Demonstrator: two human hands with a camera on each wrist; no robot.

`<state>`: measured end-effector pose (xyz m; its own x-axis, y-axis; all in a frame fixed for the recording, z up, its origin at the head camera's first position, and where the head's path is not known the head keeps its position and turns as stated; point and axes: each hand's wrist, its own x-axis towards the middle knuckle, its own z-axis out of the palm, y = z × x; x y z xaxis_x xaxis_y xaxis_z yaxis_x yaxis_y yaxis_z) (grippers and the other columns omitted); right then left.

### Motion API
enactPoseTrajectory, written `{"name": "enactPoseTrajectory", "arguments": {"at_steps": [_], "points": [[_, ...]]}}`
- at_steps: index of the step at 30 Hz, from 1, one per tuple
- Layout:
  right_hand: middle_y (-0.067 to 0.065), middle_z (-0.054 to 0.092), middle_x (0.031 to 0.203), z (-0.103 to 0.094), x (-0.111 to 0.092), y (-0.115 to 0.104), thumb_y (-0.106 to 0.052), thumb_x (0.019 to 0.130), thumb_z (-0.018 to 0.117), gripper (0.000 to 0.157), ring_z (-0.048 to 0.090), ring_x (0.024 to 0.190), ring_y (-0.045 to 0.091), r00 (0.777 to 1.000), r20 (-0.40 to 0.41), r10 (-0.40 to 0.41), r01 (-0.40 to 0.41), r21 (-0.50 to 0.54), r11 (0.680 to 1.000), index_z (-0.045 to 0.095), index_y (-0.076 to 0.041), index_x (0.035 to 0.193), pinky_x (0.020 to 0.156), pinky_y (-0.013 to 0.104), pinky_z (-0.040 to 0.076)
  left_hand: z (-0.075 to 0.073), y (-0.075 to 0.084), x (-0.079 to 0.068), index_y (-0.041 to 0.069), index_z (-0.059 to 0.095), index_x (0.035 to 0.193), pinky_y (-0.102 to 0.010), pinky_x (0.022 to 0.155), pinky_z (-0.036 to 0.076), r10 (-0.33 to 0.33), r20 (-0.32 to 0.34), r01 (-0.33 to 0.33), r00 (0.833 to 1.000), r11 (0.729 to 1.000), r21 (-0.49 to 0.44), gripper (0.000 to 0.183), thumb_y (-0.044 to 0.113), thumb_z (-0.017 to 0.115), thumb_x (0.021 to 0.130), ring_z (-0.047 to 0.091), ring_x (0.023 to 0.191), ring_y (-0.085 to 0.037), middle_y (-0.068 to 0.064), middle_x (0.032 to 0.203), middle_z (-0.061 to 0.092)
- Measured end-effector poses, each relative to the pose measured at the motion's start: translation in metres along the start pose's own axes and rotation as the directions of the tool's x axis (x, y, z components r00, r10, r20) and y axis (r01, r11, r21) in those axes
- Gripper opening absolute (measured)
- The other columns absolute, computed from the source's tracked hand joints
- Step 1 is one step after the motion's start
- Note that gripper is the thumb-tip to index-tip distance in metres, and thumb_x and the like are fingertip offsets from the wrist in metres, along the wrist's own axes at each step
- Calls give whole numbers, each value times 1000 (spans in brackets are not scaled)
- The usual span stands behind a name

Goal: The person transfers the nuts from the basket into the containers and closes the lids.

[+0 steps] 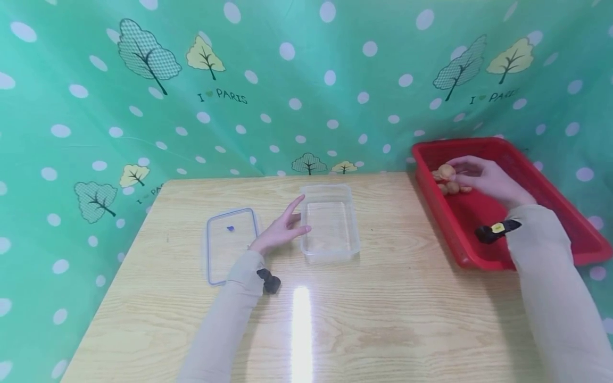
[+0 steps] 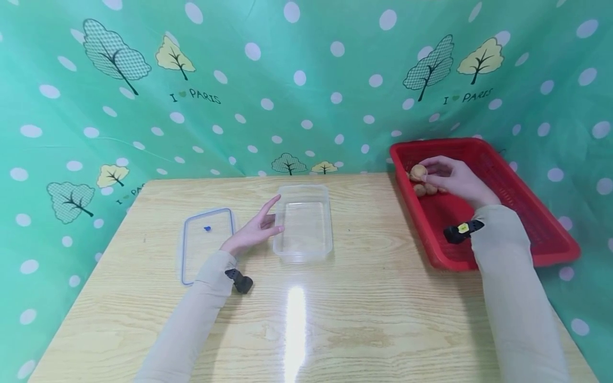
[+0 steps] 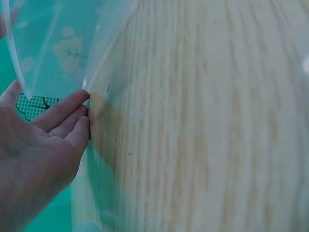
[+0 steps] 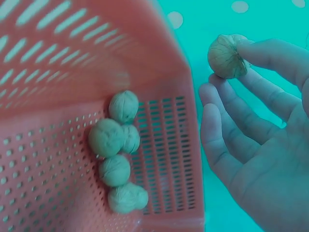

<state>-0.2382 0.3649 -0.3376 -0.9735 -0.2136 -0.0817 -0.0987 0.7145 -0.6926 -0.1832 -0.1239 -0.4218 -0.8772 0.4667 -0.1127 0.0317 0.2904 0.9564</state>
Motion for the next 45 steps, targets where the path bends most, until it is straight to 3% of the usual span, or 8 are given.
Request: {"name": "enactPoseTrajectory", "arguments": {"at_steps": [7, 12, 17, 24, 29, 33, 38, 45], "points": [[3, 55, 126, 6, 3, -12, -31, 89, 71, 57, 50, 108, 10, 997, -16, -70, 71, 37, 997, 49, -11, 138, 78, 13, 45, 0, -2, -1, 20, 5, 157, -51, 110, 28, -11, 10, 11, 1000, 1000, 5, 87, 15, 65, 94, 25, 139, -42, -28, 156, 7], [-5, 61, 113, 12, 6, -20, -25, 93, 66, 49, 58, 96, 6, 994, -23, -110, 112, 104, 988, 51, -6, 136, 77, 13, 47, 0, -23, 8, 26, 4, 157, -51, 111, 26, -20, -7, 20, 1000, 1000, -10, 89, 19, 66, 93, 24, 140, -39, -24, 158, 5], [0, 63, 110, 20, 8, -29, -28, 93, 66, 48, 61, 87, 14, 996, -21, -89, 91, 133, 987, 52, -8, 134, 70, 22, 53, 0, -35, 12, 35, 6, 156, -52, 110, 28, -11, -34, 11, 999, 1000, 4, 89, 24, 67, 92, 26, 140, -36, -20, 158, 9], [7, 54, 129, 34, 10, -41, -39, 90, 68, 57, 52, 106, 19, 999, -6, -50, 50, 109, 993, 49, -14, 138, 72, 27, 54, 0, -37, 12, 36, 9, 156, -51, 108, 32, -5, -49, 5, 999, 1000, -3, 88, 23, 68, 92, 28, 139, -33, -13, 160, 8], [6, 53, 131, 45, 12, -50, -43, 89, 67, 59, 49, 112, 21, 999, 0, -54, 54, 90, 994, 49, -16, 139, 82, 36, 50, 0, -39, 13, 36, 10, 155, -48, 109, 32, -7, -46, 6, 999, 1000, -22, 88, 23, 69, 91, 29, 139, -31, -8, 161, 6], [6, 53, 134, 54, 15, -56, -34, 90, 68, 55, 50, 115, 22, 996, -2, -93, 93, 93, 991, 50, -14, 138, 88, 31, 46, 0, -38, 13, 36, 10, 155, -47, 110, 30, 1, -51, -1, 999, 1000, -15, 89, 23, 69, 91, 29, 139, -32, -10, 160, 7], [11, 53, 132, 66, 19, -61, -24, 92, 67, 49, 51, 114, 26, 989, 5, -148, 147, 113, 983, 51, -9, 137, 82, 15, 46, 0, -37, 13, 38, 10, 155, -49, 110, 30, 1, -52, -2, 999, 1000, -15, 88, 24, 69, 91, 29, 139, -32, -13, 160, 9], [13, 58, 124, 85, 22, -65, -20, 92, 67, 45, 54, 110, 28, 979, 26, -200, 195, 127, 973, 54, -7, 134, 83, 23, 47, 0, -35, 14, 39, 10, 155, -49, 109, 30, -17, -44, 15, 999, 999, -33, 88, 22, 69, 91, 29, 139, -30, -12, 160, 9]]}}
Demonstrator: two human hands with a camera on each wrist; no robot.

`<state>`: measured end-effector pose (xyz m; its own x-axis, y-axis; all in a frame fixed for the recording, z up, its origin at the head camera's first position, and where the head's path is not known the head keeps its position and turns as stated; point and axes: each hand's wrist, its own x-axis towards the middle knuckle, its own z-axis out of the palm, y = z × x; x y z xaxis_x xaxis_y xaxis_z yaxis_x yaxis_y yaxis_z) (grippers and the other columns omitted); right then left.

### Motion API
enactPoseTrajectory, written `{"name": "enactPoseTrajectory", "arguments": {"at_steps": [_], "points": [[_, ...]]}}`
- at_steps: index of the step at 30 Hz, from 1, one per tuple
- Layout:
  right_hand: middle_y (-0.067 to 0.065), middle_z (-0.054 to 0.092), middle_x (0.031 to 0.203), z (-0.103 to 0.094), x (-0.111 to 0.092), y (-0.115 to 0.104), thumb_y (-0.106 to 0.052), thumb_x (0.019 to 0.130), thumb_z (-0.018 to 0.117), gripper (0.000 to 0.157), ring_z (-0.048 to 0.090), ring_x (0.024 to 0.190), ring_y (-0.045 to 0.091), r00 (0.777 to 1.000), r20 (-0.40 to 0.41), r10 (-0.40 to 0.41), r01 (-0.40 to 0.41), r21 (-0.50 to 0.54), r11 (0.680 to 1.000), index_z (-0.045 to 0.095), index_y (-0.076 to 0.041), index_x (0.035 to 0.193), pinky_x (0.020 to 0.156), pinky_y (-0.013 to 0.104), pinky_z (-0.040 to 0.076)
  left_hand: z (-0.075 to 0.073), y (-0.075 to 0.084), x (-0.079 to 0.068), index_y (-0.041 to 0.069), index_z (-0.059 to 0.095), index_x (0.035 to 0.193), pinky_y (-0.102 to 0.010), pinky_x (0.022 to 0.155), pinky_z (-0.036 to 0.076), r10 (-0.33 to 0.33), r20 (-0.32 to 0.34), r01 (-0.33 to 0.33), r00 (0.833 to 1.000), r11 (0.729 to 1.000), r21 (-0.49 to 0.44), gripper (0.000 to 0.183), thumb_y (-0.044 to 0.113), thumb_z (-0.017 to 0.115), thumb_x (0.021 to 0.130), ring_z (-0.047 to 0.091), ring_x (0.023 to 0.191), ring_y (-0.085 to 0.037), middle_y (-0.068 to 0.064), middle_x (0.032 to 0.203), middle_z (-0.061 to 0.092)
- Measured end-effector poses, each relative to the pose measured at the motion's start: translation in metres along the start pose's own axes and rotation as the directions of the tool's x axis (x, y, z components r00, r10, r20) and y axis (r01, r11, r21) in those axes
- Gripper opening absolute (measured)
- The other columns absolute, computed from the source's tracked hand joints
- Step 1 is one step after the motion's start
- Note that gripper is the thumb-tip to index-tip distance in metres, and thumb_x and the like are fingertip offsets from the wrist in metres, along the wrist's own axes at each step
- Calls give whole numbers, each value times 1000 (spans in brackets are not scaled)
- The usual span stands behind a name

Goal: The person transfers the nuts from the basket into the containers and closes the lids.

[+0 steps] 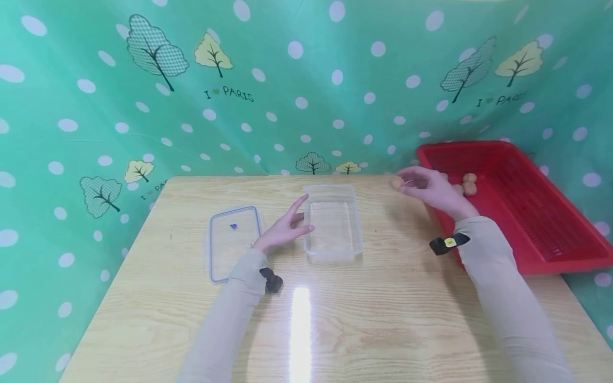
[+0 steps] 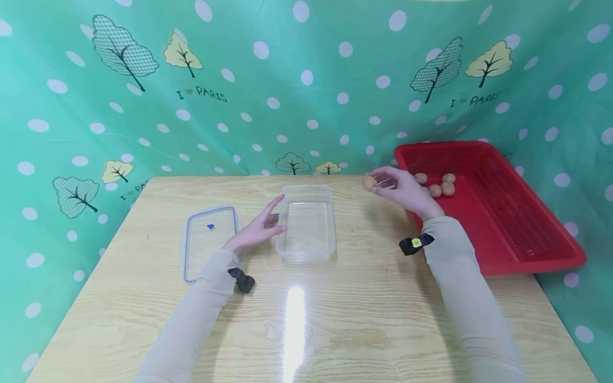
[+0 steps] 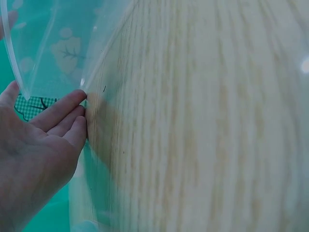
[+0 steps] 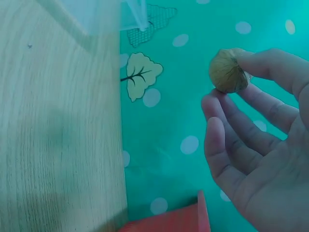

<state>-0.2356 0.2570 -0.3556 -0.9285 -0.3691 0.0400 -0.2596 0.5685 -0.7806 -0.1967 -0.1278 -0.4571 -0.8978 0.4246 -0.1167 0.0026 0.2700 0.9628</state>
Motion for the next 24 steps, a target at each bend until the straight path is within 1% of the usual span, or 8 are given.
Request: {"name": "enactPoseTrajectory", "arguments": {"at_steps": [7, 9, 12, 14, 16, 19, 21, 24], "points": [[16, 59, 121, 22, 4, 1, -13, 91, 67, 44, 57, 105, 31, 994, 47, -102, 102, -6, 995, 55, -3, 132, 88, 40, 49, -1, 0, 1, 42, 11, 154, -48, 109, 30, -1, -5, 1, 1000, 1000, 12, 87, 22, 68, 92, 29, 139, -30, -13, 160, 10], [16, 59, 120, 28, 4, 1, -12, 92, 67, 42, 57, 105, 31, 991, 57, -121, 120, 8, 993, 55, -1, 131, 89, 42, 48, -1, 1, 1, 40, 10, 155, -50, 109, 30, 9, -2, -9, 1000, 1000, 29, 87, 22, 67, 92, 28, 139, -31, -12, 160, 9], [20, 59, 120, 38, 1, -11, -6, 91, 65, 40, 57, 106, 35, 988, 81, -128, 125, 40, 991, 55, 3, 128, 92, 48, 46, -1, 0, 2, 36, 8, 156, -52, 108, 30, 27, 9, -27, 1000, 998, 52, 87, 23, 66, 93, 28, 139, -33, -12, 160, 8], [24, 58, 119, 44, -1, -18, -2, 91, 63, 38, 57, 105, 38, 988, 96, -123, 118, 60, 991, 54, 7, 127, 92, 51, 46, -1, 8, -2, 31, 6, 156, -53, 108, 31, 27, 24, -28, 999, 998, 63, 87, 22, 65, 94, 28, 139, -35, -15, 160, 7], [25, 58, 118, 50, 1, -17, -1, 91, 64, 38, 57, 105, 39, 988, 101, -117, 111, 61, 992, 54, 8, 126, 92, 52, 46, -1, 17, -7, 28, 5, 157, -53, 108, 31, 25, 40, -28, 999, 998, 62, 87, 21, 64, 94, 28, 139, -37, -18, 159, 7], [22, 60, 117, 59, 7, -6, -3, 90, 65, 37, 59, 104, 36, 988, 93, -121, 116, 59, 992, 56, 6, 126, 91, 48, 48, 0, 32, -14, 24, 5, 157, -52, 109, 30, 16, 54, -19, 998, 998, 55, 86, 18, 64, 94, 27, 139, -39, -22, 158, 6], [19, 62, 117, 63, 11, 0, -7, 90, 67, 38, 60, 103, 32, 988, 87, -131, 127, 55, 990, 58, 3, 126, 90, 46, 49, 1, 34, -14, 25, 5, 157, -52, 109, 30, 19, 53, -22, 998, 999, 49, 86, 17, 63, 94, 27, 139, -39, -22, 158, 6], [17, 63, 116, 68, 12, -4, -9, 90, 67, 38, 60, 103, 31, 986, 80, -144, 139, 63, 988, 59, 2, 126, 90, 45, 49, 1, 34, -14, 25, 5, 157, -52, 109, 30, 14, 48, -17, 999, 998, 53, 86, 17, 63, 94, 27, 139, -38, -23, 158, 7]]}}
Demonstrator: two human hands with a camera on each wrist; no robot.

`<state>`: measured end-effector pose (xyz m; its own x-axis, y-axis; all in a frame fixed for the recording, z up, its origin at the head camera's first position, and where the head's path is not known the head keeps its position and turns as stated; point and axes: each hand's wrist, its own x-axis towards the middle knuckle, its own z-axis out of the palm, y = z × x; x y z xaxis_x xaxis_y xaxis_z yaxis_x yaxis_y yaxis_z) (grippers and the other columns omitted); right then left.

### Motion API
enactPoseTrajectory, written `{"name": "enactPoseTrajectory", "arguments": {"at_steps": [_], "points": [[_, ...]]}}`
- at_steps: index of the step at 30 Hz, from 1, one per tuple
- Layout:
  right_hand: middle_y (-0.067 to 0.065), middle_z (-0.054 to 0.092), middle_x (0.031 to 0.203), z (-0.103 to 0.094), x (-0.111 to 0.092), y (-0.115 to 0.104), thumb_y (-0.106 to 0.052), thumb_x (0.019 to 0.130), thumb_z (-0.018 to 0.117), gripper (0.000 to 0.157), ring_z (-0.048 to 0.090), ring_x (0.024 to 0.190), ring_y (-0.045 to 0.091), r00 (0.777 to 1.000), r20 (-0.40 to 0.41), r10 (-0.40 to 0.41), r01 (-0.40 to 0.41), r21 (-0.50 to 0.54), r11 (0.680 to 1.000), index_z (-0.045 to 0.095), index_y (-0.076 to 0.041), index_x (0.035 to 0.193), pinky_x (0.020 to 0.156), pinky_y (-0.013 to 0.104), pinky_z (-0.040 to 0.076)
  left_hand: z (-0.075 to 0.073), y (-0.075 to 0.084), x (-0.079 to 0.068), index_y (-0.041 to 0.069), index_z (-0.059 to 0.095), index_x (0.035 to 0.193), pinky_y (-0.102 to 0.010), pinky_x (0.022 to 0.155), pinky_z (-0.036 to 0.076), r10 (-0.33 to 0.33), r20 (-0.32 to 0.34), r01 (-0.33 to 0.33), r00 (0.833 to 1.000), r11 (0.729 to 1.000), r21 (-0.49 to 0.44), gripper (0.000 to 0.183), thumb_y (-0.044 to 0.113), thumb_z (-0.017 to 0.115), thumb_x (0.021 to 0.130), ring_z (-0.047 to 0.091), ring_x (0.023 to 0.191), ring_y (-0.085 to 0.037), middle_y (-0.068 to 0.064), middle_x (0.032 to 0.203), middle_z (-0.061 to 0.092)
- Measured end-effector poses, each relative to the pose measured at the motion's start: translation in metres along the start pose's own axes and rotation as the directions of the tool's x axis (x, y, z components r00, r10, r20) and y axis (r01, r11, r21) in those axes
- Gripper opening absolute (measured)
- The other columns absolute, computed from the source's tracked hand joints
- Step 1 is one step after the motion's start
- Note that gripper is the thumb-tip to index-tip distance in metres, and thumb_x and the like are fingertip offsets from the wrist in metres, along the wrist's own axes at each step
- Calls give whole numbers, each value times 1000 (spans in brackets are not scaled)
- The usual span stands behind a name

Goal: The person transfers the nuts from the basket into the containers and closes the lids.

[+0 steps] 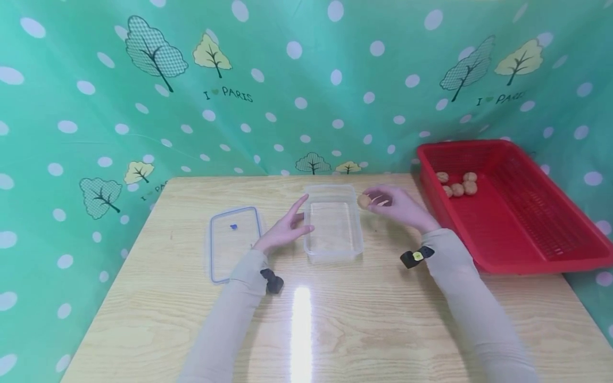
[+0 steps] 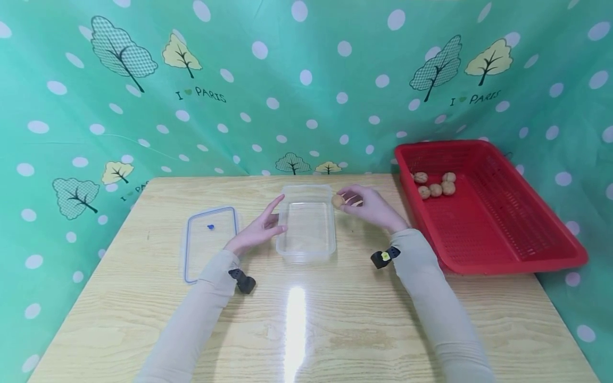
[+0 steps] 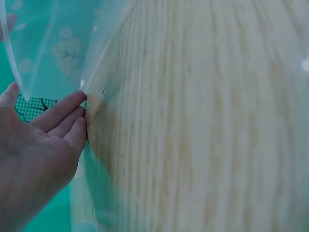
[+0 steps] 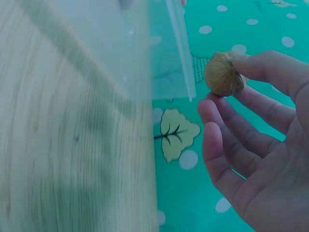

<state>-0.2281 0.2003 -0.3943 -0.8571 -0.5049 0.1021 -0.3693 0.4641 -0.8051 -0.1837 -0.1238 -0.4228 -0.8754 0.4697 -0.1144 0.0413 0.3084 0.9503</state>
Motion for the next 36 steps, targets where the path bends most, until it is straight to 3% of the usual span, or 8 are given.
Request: {"name": "enactPoseTrajectory", "arguments": {"at_steps": [9, 20, 28, 32, 36], "points": [[18, 60, 120, 14, 12, -12, -10, 91, 68, 42, 59, 106, 32, 1000, 27, 15, -18, 116, 993, 57, 1, 129, 93, 47, 47, 1, -1, 0, 29, 5, 157, -52, 109, 29, -18, -4, 18, 1000, 1000, -3, 86, 18, 64, 94, 27, 139, -38, -25, 157, 9], [11, 62, 118, 26, 33, -30, -16, 91, 68, 42, 60, 104, 26, 999, 38, -10, 5, 109, 994, 58, -4, 129, 92, 41, 49, 2, -2, 1, 28, 5, 157, -52, 109, 29, -18, -8, 18, 1000, 1000, -12, 86, 17, 63, 95, 27, 139, -37, -25, 157, 10], [12, 60, 121, 34, 55, -40, -22, 92, 67, 45, 58, 106, 28, 998, 60, -6, -3, 147, 989, 56, -5, 132, 92, 43, 48, 1, 0, 1, 27, 5, 157, -53, 108, 30, -7, -7, 7, 1000, 1000, -7, 86, 17, 63, 94, 28, 139, -38, -21, 158, 8], [14, 59, 122, 41, 67, -41, -18, 91, 67, 45, 58, 106, 29, 998, 56, 3, -12, 165, 986, 55, -2, 132, 93, 43, 48, -1, -9, 6, 25, 4, 157, -53, 108, 31, -4, -4, 4, 1000, 1000, -5, 88, 19, 65, 94, 28, 138, -38, -22, 158, 10], [15, 60, 120, 49, 77, -40, -14, 90, 68, 44, 59, 104, 29, 999, 45, 8, -16, 190, 982, 55, 1, 130, 92, 42, 49, -1, -25, 13, 28, 4, 157, -54, 108, 30, 7, -21, -7, 1000, 1000, -1, 88, 22, 65, 94, 29, 139, -36, -14, 160, 7]]}}
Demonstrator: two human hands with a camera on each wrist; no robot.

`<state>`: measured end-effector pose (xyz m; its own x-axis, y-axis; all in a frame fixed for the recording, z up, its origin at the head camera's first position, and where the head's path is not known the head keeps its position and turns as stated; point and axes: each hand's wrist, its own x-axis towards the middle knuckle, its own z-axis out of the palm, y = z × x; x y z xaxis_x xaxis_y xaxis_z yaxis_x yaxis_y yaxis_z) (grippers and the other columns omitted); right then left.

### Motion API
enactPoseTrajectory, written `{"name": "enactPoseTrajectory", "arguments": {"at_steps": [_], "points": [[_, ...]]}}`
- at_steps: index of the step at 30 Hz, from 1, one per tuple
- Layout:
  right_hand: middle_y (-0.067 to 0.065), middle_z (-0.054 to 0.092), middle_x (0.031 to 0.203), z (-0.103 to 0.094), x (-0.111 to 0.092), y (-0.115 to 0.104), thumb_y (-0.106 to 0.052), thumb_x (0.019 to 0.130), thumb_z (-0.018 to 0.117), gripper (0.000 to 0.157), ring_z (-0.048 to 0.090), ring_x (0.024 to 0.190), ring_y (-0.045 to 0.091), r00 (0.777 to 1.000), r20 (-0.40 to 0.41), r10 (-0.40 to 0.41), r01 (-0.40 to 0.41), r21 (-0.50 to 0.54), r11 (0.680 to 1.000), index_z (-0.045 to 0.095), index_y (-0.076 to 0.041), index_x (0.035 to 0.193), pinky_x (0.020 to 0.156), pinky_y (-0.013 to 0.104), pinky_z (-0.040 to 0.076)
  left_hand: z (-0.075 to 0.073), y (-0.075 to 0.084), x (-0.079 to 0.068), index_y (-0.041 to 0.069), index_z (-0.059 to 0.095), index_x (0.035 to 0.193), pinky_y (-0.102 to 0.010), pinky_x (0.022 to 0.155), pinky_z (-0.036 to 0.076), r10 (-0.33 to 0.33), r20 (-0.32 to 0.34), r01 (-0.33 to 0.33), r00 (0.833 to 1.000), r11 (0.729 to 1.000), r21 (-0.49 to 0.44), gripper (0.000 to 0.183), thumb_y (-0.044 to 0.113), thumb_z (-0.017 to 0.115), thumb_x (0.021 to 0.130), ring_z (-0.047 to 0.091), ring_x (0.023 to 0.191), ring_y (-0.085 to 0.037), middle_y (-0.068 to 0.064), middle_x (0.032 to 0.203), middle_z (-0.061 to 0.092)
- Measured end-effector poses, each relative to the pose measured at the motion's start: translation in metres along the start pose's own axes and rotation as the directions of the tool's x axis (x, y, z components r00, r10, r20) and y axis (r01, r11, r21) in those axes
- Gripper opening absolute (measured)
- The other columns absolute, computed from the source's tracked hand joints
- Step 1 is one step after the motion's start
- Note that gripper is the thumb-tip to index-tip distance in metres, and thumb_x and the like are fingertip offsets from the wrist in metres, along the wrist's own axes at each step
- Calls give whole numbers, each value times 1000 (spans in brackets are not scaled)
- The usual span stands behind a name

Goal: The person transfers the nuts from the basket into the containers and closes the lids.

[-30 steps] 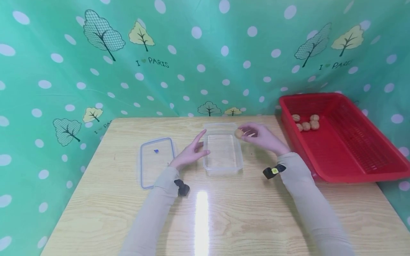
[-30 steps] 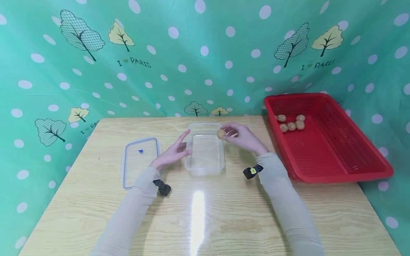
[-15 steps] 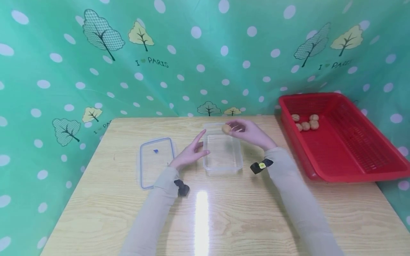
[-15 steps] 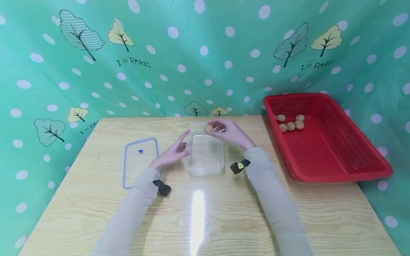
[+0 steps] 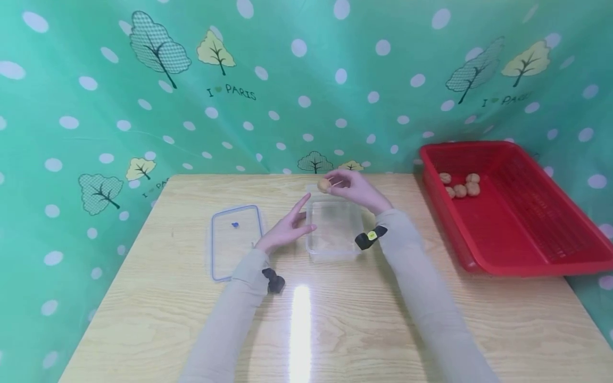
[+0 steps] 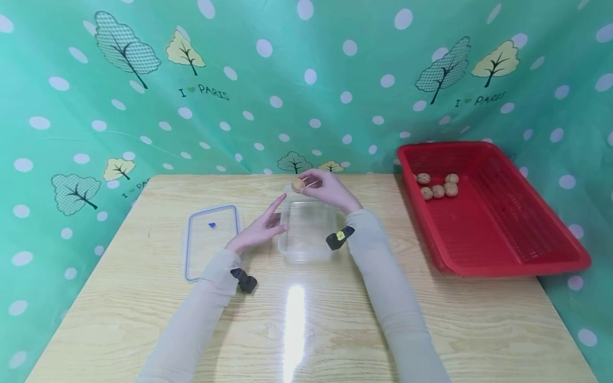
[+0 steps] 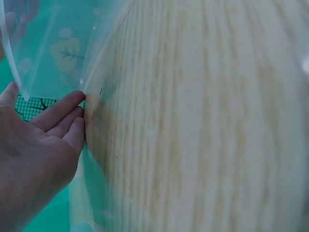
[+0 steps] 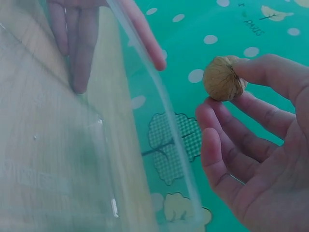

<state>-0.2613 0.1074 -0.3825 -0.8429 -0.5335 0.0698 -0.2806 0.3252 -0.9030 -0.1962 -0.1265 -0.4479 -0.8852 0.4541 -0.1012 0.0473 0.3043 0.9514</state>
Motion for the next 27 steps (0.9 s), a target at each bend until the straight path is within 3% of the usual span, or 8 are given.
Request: {"name": "enactPoseTrajectory", "arguments": {"at_steps": [12, 19, 22, 27], "points": [[15, 59, 122, 13, 16, 15, -18, 91, 68, 48, 58, 107, 29, 999, -4, 50, -49, 40, 998, 53, 0, 133, 92, 42, 49, 2, -13, 3, 36, 7, 156, -54, 105, 34, 19, -41, -18, 999, 1000, 25, 87, 28, 66, 93, 32, 138, -29, 2, 161, 6], [11, 57, 126, 17, 17, 22, -21, 91, 69, 50, 56, 111, 27, 998, 29, 53, -54, 19, 998, 53, -2, 134, 96, 44, 46, 2, -12, 3, 41, 7, 155, -54, 105, 34, 25, -37, -24, 999, 999, 26, 87, 26, 66, 93, 35, 137, -27, -4, 160, 12], [13, 55, 126, 20, 17, 22, -13, 90, 68, 46, 55, 112, 30, 998, 45, 36, -37, 28, 999, 54, 1, 132, 95, 43, 47, 2, -12, 2, 47, 8, 152, -54, 105, 34, 14, -39, -14, 999, 1000, 16, 86, 26, 66, 92, 36, 136, -26, -7, 159, 17], [15, 57, 124, 24, 20, 26, -3, 89, 65, 42, 55, 112, 31, 996, 59, 60, -62, 48, 997, 56, 1, 130, 90, 40, 51, 2, -11, 1, 46, 8, 153, -57, 105, 33, 7, -46, -6, 999, 1000, 16, 86, 26, 66, 92, 36, 136, -28, -13, 156, 25]]}}
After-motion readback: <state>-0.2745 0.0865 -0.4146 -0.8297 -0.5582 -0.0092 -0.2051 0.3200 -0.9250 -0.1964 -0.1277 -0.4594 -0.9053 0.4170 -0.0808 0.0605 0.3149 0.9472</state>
